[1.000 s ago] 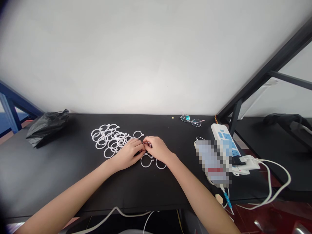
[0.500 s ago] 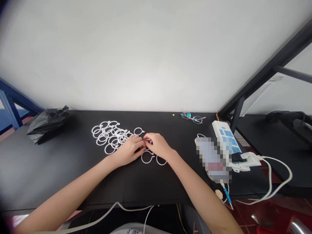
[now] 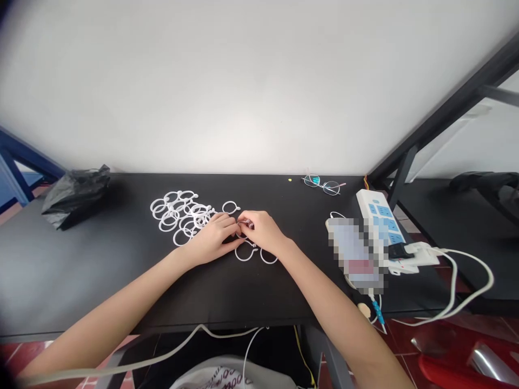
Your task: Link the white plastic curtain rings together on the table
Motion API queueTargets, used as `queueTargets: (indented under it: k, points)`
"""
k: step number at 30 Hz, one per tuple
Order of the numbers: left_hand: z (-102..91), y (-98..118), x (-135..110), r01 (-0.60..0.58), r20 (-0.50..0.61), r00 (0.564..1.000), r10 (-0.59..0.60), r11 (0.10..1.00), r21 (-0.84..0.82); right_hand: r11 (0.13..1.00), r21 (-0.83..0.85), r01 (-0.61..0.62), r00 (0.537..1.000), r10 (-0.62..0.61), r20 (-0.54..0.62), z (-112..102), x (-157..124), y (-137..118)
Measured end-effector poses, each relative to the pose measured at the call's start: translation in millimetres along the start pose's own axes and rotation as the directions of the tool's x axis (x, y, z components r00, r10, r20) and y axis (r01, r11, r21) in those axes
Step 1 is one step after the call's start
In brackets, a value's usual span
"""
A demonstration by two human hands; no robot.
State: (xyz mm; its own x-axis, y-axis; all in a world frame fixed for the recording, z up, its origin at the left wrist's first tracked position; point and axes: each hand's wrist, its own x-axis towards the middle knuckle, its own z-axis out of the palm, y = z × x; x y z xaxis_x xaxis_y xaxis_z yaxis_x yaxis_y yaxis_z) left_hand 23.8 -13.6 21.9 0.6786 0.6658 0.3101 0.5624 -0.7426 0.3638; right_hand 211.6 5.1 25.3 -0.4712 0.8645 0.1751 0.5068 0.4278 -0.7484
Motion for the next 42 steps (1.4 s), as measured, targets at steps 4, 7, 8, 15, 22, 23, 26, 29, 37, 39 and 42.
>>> queueTargets:
  k: [4,7,8,15,22,23,26,29,37,39,42]
  points:
    - [0.9,0,0,0.012,-0.021,1.0,-0.012,1.0,0.014,0.999,0.033,0.006,0.999,-0.005,-0.035,1,0,0]
    - [1.4,0,0,0.023,-0.027,0.999,-0.022,1.0,0.021,0.998,0.065,0.003,0.998,0.001,-0.065,1,0,0]
    - [1.3,1,0,0.024,-0.028,0.999,-0.023,0.999,0.026,0.997,0.078,-0.002,0.997,0.008,-0.073,1,0,-1]
    - [0.6,3,0,0.07,-0.075,0.995,-0.067,0.997,0.032,0.945,0.31,-0.105,0.981,0.149,-0.123,2,2,0]
    - [-3.2,5,2,0.103,-0.164,0.98,-0.114,0.992,-0.077,0.79,0.592,-0.16,0.96,0.264,-0.094,-4,7,-3]
    - [-4.1,6,2,0.112,-0.176,0.975,-0.132,0.987,-0.119,0.778,0.608,-0.156,0.958,0.269,-0.099,-5,7,-4]
    - [-7.2,9,3,0.179,-0.209,0.949,-0.235,0.95,-0.256,0.748,0.651,-0.129,0.954,0.273,-0.125,-7,8,-7]
    - [-9.2,11,3,0.258,-0.197,0.914,-0.355,0.882,-0.394,0.727,0.677,-0.114,0.955,0.269,-0.127,-8,7,-11]
    - [-8.3,12,2,0.257,-0.144,0.898,-0.417,0.76,-0.597,0.774,0.632,-0.04,0.956,0.214,-0.201,5,0,-24]
    - [-9.9,12,2,0.244,-0.13,0.91,-0.393,0.763,-0.598,0.784,0.62,-0.02,0.958,0.192,-0.213,8,-1,-26]
    - [-12.0,12,3,0.244,-0.122,0.917,-0.379,0.777,-0.581,0.809,0.588,-0.01,0.961,0.171,-0.218,10,-4,-27]
